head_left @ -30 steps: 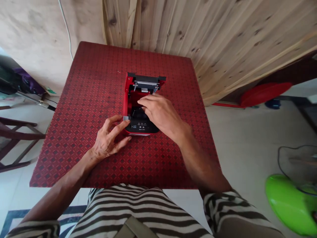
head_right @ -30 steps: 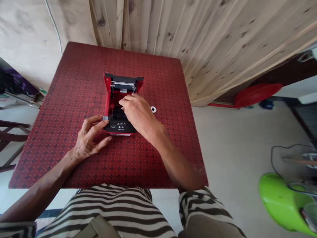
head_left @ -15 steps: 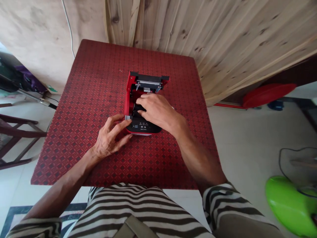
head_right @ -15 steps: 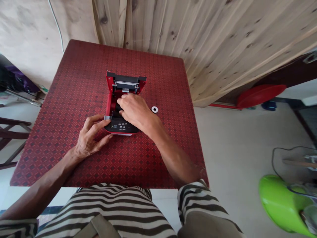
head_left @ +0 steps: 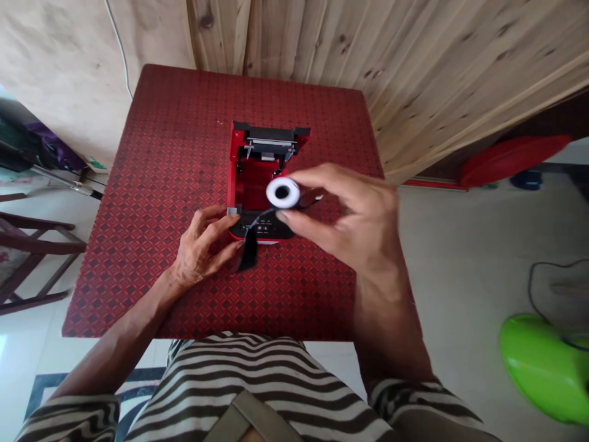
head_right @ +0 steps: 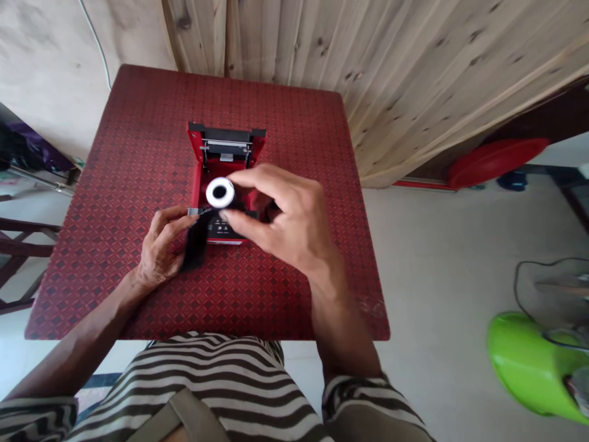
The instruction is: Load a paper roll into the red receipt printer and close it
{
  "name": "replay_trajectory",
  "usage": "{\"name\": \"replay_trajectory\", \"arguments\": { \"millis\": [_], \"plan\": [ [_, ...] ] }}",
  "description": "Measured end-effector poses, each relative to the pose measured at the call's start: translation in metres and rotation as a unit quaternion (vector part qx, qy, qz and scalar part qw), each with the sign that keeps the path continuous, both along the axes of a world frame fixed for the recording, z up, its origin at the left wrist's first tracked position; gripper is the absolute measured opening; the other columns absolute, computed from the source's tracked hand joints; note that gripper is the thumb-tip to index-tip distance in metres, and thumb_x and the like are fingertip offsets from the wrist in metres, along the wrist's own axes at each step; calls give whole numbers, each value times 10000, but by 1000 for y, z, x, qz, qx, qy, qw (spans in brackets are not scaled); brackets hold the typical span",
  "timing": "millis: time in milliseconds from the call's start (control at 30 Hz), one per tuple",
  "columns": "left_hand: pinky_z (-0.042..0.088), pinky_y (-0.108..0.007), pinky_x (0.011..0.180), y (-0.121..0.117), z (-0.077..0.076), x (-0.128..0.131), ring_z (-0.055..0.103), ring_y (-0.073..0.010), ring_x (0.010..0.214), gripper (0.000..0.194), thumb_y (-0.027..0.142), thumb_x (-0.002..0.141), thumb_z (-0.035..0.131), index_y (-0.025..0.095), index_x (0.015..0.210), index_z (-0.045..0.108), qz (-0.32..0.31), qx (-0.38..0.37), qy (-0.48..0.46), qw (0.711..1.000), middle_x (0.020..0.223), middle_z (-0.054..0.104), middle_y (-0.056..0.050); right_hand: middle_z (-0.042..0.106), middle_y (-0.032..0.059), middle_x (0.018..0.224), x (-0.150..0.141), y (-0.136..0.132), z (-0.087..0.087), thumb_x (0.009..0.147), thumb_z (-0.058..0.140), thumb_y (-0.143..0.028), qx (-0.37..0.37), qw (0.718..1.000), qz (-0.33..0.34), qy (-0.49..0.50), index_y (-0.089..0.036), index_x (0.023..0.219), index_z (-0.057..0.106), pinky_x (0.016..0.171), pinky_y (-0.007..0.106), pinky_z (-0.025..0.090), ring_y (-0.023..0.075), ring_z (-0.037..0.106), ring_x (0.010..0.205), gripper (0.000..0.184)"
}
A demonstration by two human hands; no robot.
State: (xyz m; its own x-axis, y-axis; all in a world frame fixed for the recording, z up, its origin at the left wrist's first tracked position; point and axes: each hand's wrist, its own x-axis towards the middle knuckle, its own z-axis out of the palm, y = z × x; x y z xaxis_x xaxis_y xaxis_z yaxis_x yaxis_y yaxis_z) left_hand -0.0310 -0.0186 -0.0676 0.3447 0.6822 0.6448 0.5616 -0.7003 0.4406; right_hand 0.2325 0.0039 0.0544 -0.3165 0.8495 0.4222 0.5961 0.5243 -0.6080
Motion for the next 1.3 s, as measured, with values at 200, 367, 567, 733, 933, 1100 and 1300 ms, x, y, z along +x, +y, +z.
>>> {"name": "replay_trajectory", "arguments": {
  "millis": [200, 367, 567, 733, 933, 1100, 1300],
  "plan": [
    [654, -391, 1015, 0, 5, -1, 694, -238, 1209, 542, 380, 984, 771, 268, 1476, 574, 15, -1, 32, 999, 1326, 654, -118, 841, 3, 1097, 5, -76, -34, 910, 796, -223, -185, 972, 104, 97, -280, 1152, 744, 875, 350, 672, 193, 813, 975, 254],
    [636, -396, 1038, 1, 5, -2, 692, -240, 1221, 588, 358, 964, 797, 270, 1494, 559, 13, 7, 31, 999, 1342, 653, -112, 842, 40, 1116, -9, -103, -104, 923, 735, -182, -166, 980, 40, 99, -257, 1182, 728, 938, 378, 674, 204, 819, 1001, 270],
    [641, -400, 1022, 1, 6, -1, 693, -245, 1217, 603, 330, 945, 823, 261, 1491, 579, 3, 6, 13, 1000, 1339, 659, -115, 829, 80, 1210, -8, -108, -115, 939, 757, -191, -178, 978, 26, 110, -237, 1277, 722, 1007, 405, 665, 209, 808, 1101, 342],
    [676, -421, 957, 2, 8, -1, 710, -269, 1192, 610, 333, 945, 821, 311, 1500, 569, 2, -8, 21, 1000, 1330, 666, -128, 857, 46, 1059, 28, -94, -94, 921, 836, -371, -240, 949, -60, 197, -255, 1158, 776, 762, 343, 690, 180, 812, 821, 271],
    [679, -429, 954, 2, 6, -3, 706, -279, 1199, 635, 343, 948, 816, 323, 1523, 547, 6, -8, 26, 1000, 1332, 662, -134, 794, 108, 1307, 74, -15, -128, 859, 824, -353, -118, 945, -236, 193, -251, 1303, 692, 909, 431, 671, 244, 778, 1141, 474],
    [669, -393, 978, 2, 6, -3, 702, -241, 1185, 644, 324, 948, 818, 302, 1531, 545, -2, 1, 27, 1000, 1334, 648, -119, 808, 82, 1204, 66, 33, -159, 816, 774, -240, -124, 958, -215, 141, -214, 1238, 705, 965, 463, 629, 232, 767, 1016, 428],
    [666, -349, 962, 0, 9, -1, 707, -220, 1158, 645, 345, 969, 790, 312, 1550, 513, 4, 2, 38, 999, 1337, 637, -99, 806, 43, 1175, 62, 1, -89, 859, 677, -213, -74, 970, -177, 147, -257, 1140, 732, 987, 433, 619, 230, 762, 1081, 290]
  ]
}}
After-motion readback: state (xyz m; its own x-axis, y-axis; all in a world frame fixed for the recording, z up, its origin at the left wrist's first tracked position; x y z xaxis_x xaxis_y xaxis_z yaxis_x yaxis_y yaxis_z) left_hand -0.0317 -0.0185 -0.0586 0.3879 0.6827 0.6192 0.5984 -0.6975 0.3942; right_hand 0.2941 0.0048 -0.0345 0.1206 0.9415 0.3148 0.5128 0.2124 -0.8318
